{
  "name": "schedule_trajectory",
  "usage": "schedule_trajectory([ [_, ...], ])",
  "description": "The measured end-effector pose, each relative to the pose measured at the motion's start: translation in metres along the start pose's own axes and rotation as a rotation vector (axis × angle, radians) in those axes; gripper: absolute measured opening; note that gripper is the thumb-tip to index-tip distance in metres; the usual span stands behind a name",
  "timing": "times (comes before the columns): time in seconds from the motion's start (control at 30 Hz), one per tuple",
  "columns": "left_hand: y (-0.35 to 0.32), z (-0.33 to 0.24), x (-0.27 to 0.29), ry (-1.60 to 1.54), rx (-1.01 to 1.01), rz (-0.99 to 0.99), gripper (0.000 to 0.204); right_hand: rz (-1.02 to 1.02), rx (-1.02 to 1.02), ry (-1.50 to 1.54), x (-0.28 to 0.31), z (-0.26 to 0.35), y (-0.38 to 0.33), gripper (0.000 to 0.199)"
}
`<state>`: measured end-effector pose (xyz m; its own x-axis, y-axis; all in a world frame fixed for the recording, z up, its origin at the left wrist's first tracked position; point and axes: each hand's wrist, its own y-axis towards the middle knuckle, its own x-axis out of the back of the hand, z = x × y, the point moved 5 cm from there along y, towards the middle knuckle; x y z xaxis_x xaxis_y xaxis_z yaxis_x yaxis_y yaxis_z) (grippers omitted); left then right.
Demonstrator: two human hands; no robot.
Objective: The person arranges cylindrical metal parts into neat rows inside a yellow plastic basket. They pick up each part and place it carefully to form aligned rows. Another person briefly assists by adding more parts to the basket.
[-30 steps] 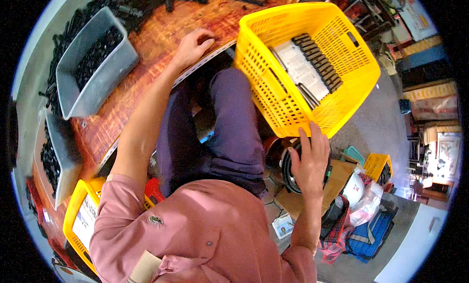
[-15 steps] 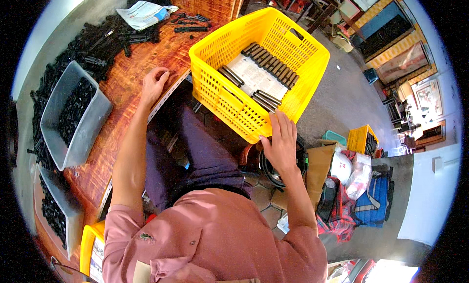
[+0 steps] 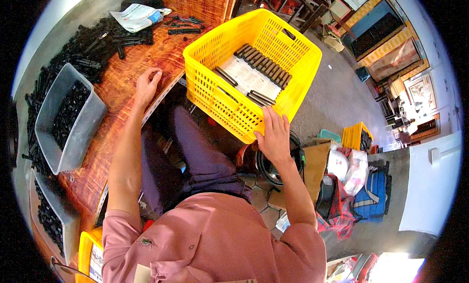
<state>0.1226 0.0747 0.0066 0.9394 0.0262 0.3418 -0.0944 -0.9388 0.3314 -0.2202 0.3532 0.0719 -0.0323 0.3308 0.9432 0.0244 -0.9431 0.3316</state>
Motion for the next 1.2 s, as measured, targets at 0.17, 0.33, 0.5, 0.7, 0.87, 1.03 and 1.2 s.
schedule_trajectory([
  [0.17,0.001,0.005,-0.002,-0.030,0.014,-0.019,0.027,-0.037,0.030,0.011,0.001,0.002,0.000,0.081],
  [0.33,0.002,0.013,-0.004,-0.031,0.027,0.094,0.028,-0.036,0.037,0.067,0.002,-0.001,-0.001,0.078],
  [0.5,0.002,0.017,-0.006,-0.071,0.003,0.094,0.027,-0.090,0.092,0.164,0.000,-0.011,-0.001,0.070],
  [0.7,-0.006,0.006,-0.004,-0.061,0.017,0.105,0.025,0.002,-0.132,0.526,0.020,-0.026,0.021,0.047],
  [0.87,-0.007,0.007,-0.005,-0.115,0.034,0.114,0.024,-0.087,-0.087,0.390,0.047,-0.049,0.054,0.030],
  [1.03,0.005,0.009,-0.004,-0.008,0.015,0.061,0.027,0.058,-0.142,0.378,0.060,-0.073,0.101,0.032],
  [1.2,0.050,0.017,-0.030,-0.067,0.027,0.074,0.028,0.370,-0.216,0.302,0.015,-0.115,0.179,0.037],
])
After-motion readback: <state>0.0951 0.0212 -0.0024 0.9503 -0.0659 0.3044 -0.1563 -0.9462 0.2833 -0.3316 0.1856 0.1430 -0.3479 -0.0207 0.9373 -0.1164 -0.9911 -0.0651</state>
